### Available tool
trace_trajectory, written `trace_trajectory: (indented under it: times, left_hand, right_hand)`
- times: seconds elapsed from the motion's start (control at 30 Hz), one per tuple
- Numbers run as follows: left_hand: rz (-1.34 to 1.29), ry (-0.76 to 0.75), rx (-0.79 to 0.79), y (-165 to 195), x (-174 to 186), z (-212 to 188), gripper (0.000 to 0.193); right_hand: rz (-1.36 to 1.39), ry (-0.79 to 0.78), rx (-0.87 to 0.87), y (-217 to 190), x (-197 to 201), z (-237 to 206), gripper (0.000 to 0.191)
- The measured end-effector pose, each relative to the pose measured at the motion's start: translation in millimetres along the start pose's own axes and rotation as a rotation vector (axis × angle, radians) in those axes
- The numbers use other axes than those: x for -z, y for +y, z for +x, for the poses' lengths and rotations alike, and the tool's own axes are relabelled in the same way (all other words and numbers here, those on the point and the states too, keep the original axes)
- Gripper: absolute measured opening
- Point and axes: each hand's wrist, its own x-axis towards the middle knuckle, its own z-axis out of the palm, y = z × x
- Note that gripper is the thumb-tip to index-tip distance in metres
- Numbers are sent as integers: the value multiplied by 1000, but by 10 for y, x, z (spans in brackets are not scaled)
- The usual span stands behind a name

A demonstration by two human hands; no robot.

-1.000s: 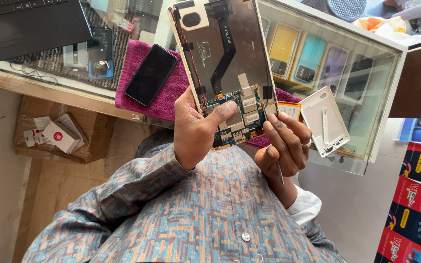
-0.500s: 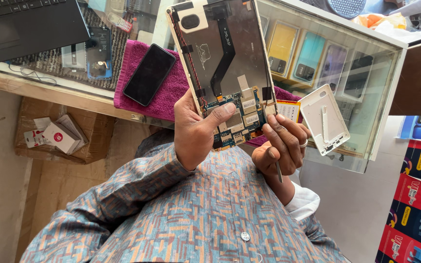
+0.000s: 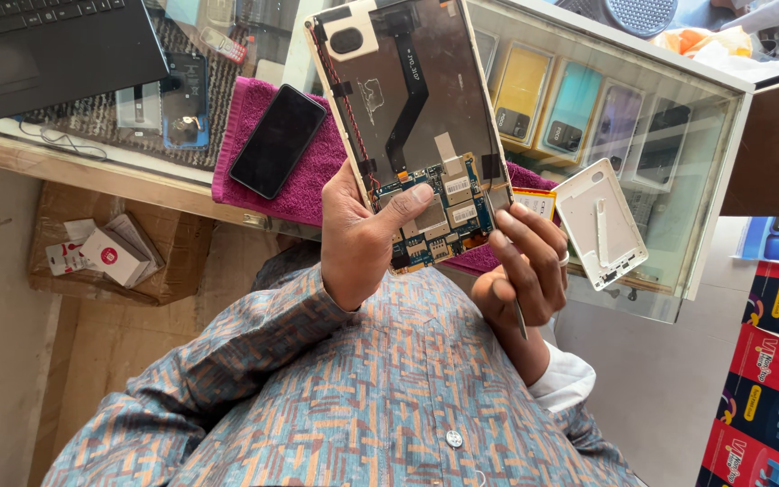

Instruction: The person opens a white tablet on a counter, removes its back cover, and works on the internal components. They carry the tablet to a workbench, solder the battery connector with a soldering iron, then return to the counter and use a screwdriver and a spudger to pry and adjust the battery and board inside the tablet.

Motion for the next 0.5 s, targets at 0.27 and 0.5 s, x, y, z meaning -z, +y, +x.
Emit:
trace_trajectory:
  times: [0.27, 0.5]
  left_hand:
    - [24, -35, 2, 16, 44, 10, 32]
    - [115, -61, -40, 63, 82, 2, 30]
  right_hand:
    - [276, 423, -66, 88, 45, -59, 70]
    - [1102, 688, -933, 439, 665, 34, 58]
